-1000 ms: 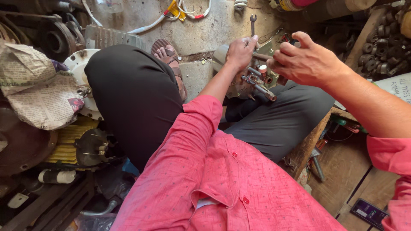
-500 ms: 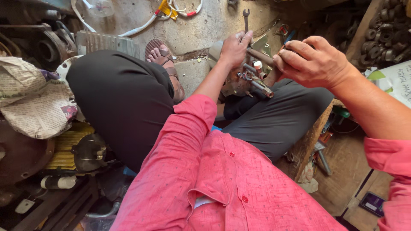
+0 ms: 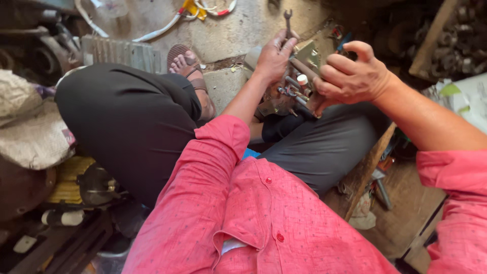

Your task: The person sits on the floor of a cluttered repair workshop and assembles a metal pump head, threading bolts and fittings into the plate by hand. They pick up small fasteners from the floor, fit a cylindrical pipe piece onto the assembly, and use a spanner to tighten the parts.

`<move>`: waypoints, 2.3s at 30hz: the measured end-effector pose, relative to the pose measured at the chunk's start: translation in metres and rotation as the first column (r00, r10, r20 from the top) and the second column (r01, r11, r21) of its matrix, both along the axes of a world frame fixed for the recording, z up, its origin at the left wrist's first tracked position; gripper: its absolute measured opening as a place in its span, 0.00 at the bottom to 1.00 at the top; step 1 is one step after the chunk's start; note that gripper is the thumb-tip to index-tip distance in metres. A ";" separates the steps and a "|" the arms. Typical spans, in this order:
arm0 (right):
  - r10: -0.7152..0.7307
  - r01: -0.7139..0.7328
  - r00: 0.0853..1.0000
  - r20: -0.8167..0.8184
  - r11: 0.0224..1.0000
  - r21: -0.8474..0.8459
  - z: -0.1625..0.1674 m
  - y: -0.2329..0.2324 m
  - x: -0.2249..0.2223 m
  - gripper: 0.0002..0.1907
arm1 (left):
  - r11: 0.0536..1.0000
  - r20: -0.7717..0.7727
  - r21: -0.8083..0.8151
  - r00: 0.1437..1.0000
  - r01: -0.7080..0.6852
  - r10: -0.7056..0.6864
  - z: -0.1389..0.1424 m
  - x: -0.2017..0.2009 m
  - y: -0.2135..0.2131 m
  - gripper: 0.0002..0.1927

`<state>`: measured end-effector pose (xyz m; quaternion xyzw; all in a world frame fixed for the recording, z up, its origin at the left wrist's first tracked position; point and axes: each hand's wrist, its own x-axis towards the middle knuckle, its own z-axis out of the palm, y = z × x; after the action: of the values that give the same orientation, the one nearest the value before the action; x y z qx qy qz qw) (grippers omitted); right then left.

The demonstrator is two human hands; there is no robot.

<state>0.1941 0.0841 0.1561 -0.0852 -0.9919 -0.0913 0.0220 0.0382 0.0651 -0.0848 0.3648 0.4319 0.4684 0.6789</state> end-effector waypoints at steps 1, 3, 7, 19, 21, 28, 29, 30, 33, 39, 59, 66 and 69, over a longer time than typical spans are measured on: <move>-0.013 0.013 1.000 -0.016 1.000 -0.012 -0.001 0.001 -0.002 0.33 | 1.000 0.046 0.006 0.999 -0.003 0.002 0.002 -0.001 0.000 0.14; -0.052 0.048 0.996 -0.070 0.997 -0.057 -0.004 0.003 -0.004 0.33 | 1.000 0.030 0.005 0.999 0.013 -0.013 0.006 -0.005 0.002 0.14; -0.103 0.083 0.981 -0.166 0.989 -0.124 -0.010 0.002 -0.003 0.36 | 0.999 -0.128 0.001 0.991 0.048 -0.047 0.012 -0.008 0.002 0.14; -0.308 0.295 0.943 -0.125 0.949 -0.115 -0.010 -0.019 -0.002 0.40 | 0.997 0.043 -0.049 0.997 0.060 -0.058 0.010 -0.006 -0.003 0.12; -0.403 0.383 0.903 -0.149 0.912 -0.144 -0.011 -0.027 -0.006 0.41 | 0.998 0.036 -0.026 0.998 0.050 -0.049 0.009 -0.006 -0.004 0.11; -0.732 0.701 0.659 -0.172 0.681 -0.213 -0.015 -0.063 -0.021 0.41 | 0.998 0.055 -0.035 0.997 0.047 -0.045 0.016 -0.003 -0.003 0.11; -0.772 0.741 0.611 -0.178 0.636 -0.214 -0.017 -0.069 -0.024 0.42 | 0.998 0.050 -0.033 0.997 0.052 -0.051 0.017 -0.003 -0.003 0.11; -0.807 0.778 0.561 -0.186 0.591 -0.215 -0.019 -0.075 -0.027 0.42 | 0.998 0.048 -0.044 0.998 0.053 -0.051 0.018 -0.004 -0.004 0.11; -0.893 0.875 0.406 -0.193 0.441 -0.200 -0.028 -0.090 -0.039 0.42 | 0.998 0.009 -0.050 0.999 0.050 -0.050 0.020 -0.006 -0.006 0.12; -0.982 0.956 0.099 -0.160 0.138 -0.258 -0.028 -0.100 -0.068 0.40 | 0.999 -0.086 0.000 0.996 0.035 -0.035 0.024 -0.007 -0.006 0.12; -0.198 0.207 0.963 0.181 0.978 -0.031 0.048 -0.004 -0.011 0.15 | 0.999 -0.113 0.034 0.993 0.022 -0.019 0.007 -0.005 0.008 0.11; -0.028 0.027 0.955 0.295 1.000 0.008 0.057 0.021 -0.034 0.12 | 0.987 -0.135 0.159 0.989 -0.035 0.057 0.005 -0.006 0.007 0.12; 0.011 -0.021 0.941 0.337 0.999 0.028 0.060 0.024 -0.038 0.10 | 0.998 -0.142 0.068 0.990 0.001 0.009 0.009 -0.006 0.007 0.12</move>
<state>0.1557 0.1080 0.2164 -0.0598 -0.9802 -0.1197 -0.1459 0.0319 0.0724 -0.0760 0.4192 0.4638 0.4570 0.6328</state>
